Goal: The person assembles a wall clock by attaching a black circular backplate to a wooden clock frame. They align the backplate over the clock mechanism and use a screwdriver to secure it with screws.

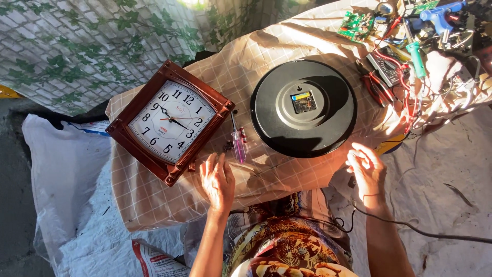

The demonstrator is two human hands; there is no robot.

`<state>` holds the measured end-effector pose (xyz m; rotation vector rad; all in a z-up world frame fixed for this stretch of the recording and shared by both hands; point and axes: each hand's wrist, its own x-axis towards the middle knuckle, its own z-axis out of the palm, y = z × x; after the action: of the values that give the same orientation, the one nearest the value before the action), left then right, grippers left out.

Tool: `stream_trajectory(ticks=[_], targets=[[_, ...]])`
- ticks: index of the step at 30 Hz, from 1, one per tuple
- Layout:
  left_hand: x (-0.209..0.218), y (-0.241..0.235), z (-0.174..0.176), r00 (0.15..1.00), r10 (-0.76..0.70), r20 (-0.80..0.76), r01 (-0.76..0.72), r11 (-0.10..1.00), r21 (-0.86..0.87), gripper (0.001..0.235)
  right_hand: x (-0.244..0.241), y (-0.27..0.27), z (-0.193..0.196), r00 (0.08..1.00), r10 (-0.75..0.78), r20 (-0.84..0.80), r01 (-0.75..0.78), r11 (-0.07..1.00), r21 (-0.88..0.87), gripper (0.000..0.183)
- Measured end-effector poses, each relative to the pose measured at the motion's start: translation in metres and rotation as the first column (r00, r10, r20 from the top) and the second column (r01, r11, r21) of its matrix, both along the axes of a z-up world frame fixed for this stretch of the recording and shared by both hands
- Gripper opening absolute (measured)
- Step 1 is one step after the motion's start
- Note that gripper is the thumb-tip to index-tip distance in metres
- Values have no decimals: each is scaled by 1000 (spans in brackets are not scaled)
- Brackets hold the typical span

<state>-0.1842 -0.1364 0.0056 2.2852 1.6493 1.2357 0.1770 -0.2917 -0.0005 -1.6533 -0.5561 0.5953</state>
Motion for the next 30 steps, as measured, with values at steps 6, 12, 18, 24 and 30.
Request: stream_trajectory(ticks=[6, 12, 18, 24, 30], targets=[[3, 39, -14, 985, 26, -168, -39, 996, -78, 17, 6, -6, -1, 999, -8, 34, 8, 1000, -5, 33], [10, 54, -27, 942, 65, -330, -92, 993, -67, 8, 3, 9, 33, 986, 21, 164, -23, 1000, 10, 30], [17, 48, -13, 976, 102, -193, -152, 951, -269, 4, -1, 32, 47, 933, 126, 336, -141, 990, 21, 30], [17, 51, -10, 998, 59, -37, -64, 983, -170, 10, -3, 42, 38, 874, 182, 450, -201, 979, -5, 28], [33, 39, 20, 957, -97, 272, 151, 970, -188, 11, -29, 57, 37, 792, 236, 564, -313, 949, 42, 27]])
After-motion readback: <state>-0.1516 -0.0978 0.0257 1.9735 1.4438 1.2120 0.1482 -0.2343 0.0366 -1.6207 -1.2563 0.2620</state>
